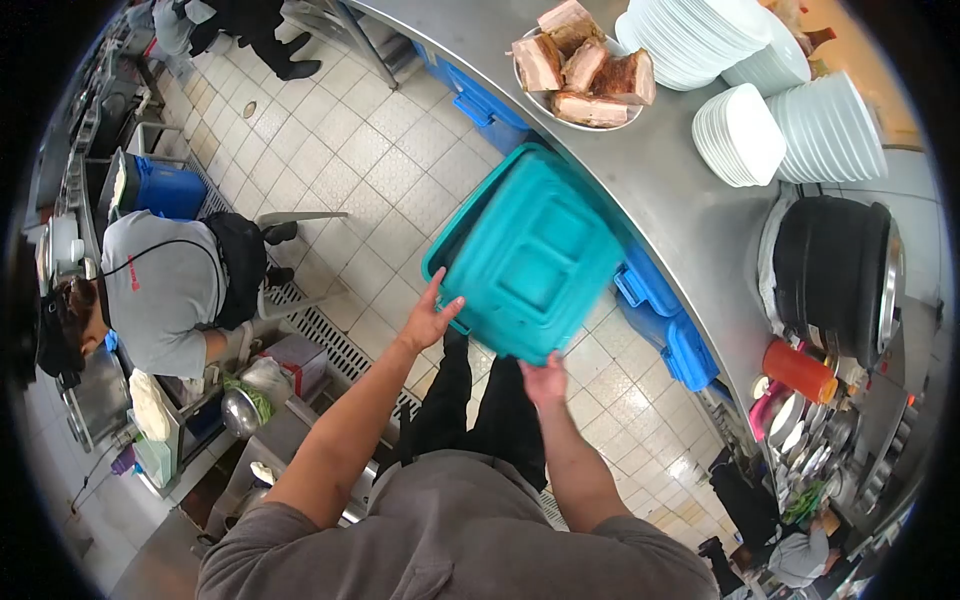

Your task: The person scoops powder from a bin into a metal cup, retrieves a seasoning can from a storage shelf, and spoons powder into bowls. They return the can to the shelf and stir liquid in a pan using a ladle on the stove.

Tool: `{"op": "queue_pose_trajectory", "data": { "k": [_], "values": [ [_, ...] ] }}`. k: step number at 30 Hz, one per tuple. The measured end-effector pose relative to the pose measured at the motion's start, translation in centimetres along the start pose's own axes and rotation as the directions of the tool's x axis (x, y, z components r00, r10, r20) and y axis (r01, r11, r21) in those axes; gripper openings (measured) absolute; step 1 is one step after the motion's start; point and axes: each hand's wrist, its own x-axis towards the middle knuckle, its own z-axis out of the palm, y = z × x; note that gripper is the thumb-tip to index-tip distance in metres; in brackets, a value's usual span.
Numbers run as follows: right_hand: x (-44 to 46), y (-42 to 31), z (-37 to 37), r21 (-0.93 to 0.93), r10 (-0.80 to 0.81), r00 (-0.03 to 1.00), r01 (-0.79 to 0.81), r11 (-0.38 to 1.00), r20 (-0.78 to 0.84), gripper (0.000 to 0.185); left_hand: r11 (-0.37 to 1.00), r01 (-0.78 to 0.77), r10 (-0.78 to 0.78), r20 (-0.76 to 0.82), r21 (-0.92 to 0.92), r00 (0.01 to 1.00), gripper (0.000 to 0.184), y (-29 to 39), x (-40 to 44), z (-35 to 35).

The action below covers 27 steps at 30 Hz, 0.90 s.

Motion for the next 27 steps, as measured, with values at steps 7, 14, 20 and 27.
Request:
{"op": "queue_pose_trajectory", "data": {
  "k": [7, 14, 20, 27],
  "values": [
    [4.3, 8.8, 0.5, -0.197, 0.22, 0.903, -0.307, 0.931, -0.37, 0.043, 0.918, 0.272, -0.178, -0.313, 0.29, 0.933, 0.112, -4.1, 1.4, -3.3],
    [6.3, 3.0, 7.9, -0.722, 0.046, 0.97, -0.208, 0.66, -0.237, 0.109, 0.824, 0.291, -0.163, -0.289, 0.486, 0.943, 0.102, -0.3, 7.3, -2.0],
    [9.2, 0.1, 8.6, -0.866, -0.138, 0.921, -0.281, 0.413, -0.364, 0.091, 0.84, 0.194, -0.123, -0.169, 0.507, 0.978, 0.085, 0.1, 11.0, 1.0],
    [14.0, -3.8, 6.0, -0.752, -0.146, 0.876, -0.298, 0.587, -0.461, 0.058, 0.825, 0.142, -0.056, -0.171, 0.546, 0.984, 0.066, -1.8, 12.4, 3.5]
  ]
}}
